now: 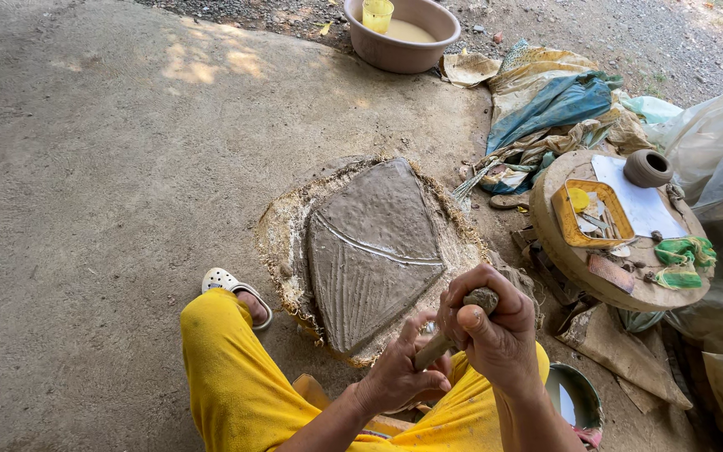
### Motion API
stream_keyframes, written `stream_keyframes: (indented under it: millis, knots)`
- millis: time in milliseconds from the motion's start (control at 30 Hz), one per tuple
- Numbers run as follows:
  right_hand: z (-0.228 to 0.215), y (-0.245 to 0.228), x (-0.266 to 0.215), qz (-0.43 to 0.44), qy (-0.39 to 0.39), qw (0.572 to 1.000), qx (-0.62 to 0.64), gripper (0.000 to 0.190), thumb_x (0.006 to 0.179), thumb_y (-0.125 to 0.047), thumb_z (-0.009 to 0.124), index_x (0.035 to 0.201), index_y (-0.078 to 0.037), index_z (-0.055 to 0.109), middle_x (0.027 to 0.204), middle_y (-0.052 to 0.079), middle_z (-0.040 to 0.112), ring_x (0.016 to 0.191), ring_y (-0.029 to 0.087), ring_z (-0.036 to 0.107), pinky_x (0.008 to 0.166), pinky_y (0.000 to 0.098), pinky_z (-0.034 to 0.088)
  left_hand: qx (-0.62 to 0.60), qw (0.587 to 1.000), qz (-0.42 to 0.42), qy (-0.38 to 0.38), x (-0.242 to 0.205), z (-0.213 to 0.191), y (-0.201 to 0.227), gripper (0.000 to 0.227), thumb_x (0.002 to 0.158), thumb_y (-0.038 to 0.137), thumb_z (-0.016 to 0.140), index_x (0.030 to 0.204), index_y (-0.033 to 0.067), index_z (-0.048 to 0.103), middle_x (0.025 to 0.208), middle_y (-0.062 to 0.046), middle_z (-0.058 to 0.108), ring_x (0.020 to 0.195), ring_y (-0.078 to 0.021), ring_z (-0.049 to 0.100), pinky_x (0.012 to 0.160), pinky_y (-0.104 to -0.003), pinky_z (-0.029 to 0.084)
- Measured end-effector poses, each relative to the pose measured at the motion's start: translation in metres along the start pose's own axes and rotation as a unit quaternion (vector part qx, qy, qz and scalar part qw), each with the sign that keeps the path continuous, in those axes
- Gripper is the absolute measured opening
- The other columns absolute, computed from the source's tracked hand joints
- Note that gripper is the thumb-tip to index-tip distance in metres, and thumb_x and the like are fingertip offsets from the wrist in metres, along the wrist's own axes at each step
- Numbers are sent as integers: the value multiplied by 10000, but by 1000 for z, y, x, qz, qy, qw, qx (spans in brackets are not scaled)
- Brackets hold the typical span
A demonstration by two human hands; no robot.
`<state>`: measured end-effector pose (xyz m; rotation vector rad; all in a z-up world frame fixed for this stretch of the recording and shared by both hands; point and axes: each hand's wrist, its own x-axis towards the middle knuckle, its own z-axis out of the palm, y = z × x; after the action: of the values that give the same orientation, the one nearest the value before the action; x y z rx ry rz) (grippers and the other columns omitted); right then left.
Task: The person manipulates a large slab of clay on a textured base, smoothing its surface by hand and then rolling out and attaching a thin coil of clay along the center crease.
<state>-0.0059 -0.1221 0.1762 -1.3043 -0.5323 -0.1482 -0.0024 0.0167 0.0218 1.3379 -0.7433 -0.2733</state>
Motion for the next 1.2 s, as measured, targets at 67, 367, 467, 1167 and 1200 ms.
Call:
stream_keyframes:
  millis: [67, 367, 467, 1167, 1200]
  knots:
    - [0, -1, 0, 4, 4, 1000, -4, 449, 945, -411, 777, 956, 1, 600, 659, 4, 513, 585, 83, 488, 515, 242, 361, 42, 997, -63, 27, -2, 7, -8, 727, 960, 386, 733, 1465, 93, 299, 882, -20, 719, 848, -116, 721, 830, -312, 582]
    - [-17, -5, 10, -30, 13, 999, 33, 403, 960, -359, 775, 983, 13, 620, 654, 23, 547, 559, 91, 480, 501, 267, 368, 94, 993, -70, 24, 3, 1, -46, 828, 921, 538, 667, 1484, 118, 228, 860, -34, 601, 737, -165, 609, 737, -362, 583]
    - [-26, 0, 14, -41, 29, 998, 29, 391, 973, -359, 761, 977, 7, 625, 639, 16, 541, 549, 94, 478, 503, 286, 386, 127, 990, -62, 29, 4, 2, -65, 620, 1045, 481, 669, 1385, 117, 301, 794, 2, 598, 719, -133, 605, 774, -305, 591]
    - [-91, 172, 53, 5, 230, 953, 197, 135, 1045, -175, 725, 1128, -97, 653, 891, 60, 663, 823, 169, 582, 840, 393, 513, 259, 938, -171, 155, 100, -267, -67, 156, 926, 96, 669, 1034, 154, 766, 1089, 5, 731, 791, -95, 657, 711, -213, 586]
    - [-82, 189, 61, -3, 223, 953, 207, 154, 1052, -186, 717, 1157, -105, 638, 901, 56, 654, 840, 170, 574, 864, 393, 510, 282, 931, -175, 150, 107, -283, -74, 150, 927, 95, 673, 1026, 159, 766, 1092, 8, 730, 809, -92, 662, 732, -221, 585]
